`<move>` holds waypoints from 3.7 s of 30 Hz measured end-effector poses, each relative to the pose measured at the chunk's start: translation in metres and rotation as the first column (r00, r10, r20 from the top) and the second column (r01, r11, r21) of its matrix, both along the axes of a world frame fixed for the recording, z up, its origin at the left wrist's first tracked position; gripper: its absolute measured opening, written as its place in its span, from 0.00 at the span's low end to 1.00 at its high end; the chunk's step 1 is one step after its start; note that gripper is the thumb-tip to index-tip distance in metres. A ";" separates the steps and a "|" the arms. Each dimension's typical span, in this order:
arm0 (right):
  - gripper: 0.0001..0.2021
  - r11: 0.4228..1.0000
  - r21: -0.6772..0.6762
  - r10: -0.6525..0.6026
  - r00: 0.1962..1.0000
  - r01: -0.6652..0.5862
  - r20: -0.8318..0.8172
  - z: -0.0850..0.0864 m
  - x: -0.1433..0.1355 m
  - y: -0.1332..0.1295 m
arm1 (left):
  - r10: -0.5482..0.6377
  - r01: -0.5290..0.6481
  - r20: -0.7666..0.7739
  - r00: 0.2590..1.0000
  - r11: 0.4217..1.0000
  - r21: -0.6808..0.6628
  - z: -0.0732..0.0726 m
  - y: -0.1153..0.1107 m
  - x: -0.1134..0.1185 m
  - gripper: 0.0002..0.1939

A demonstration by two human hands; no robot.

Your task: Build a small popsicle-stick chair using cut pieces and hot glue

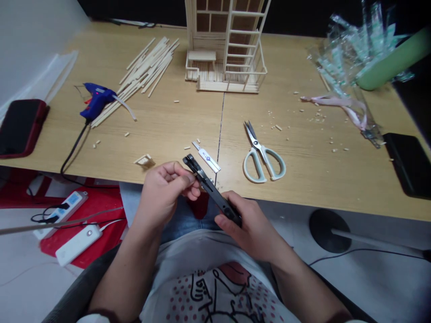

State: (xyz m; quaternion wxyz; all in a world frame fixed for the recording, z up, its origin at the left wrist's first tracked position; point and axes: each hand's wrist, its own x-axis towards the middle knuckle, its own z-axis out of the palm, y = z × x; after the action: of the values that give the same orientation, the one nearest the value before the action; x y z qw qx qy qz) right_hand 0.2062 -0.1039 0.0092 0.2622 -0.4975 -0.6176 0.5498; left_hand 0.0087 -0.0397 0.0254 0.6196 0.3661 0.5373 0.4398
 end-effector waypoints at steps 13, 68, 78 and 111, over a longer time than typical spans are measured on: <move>0.14 0.993 0.121 -0.032 0.988 0.014 0.154 -0.006 0.001 -0.004 | -0.022 0.024 -0.034 0.999 0.998 0.054 0.001 -0.006 -0.003 0.07; 0.23 0.997 0.067 0.017 0.952 -0.039 0.305 0.010 0.004 -0.010 | 0.437 0.509 -0.595 0.675 0.308 0.804 -0.015 -0.011 -0.025 0.15; 0.21 0.996 0.080 0.022 0.948 -0.050 0.316 0.009 0.002 -0.008 | 0.476 0.505 -0.548 0.688 0.229 0.832 -0.016 -0.009 -0.025 0.13; 0.21 0.978 0.206 -0.017 0.977 -0.028 0.212 -0.003 -0.005 -0.011 | 0.505 0.166 -0.359 0.785 0.387 0.907 -0.023 -0.012 -0.007 0.13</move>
State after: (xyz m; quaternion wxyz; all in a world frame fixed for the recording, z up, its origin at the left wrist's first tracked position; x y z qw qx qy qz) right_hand 0.2013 -0.1152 0.0062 0.2437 -0.5216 -0.6975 0.4267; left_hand 0.0014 -0.0516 0.0026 0.0663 0.6964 0.4082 0.5865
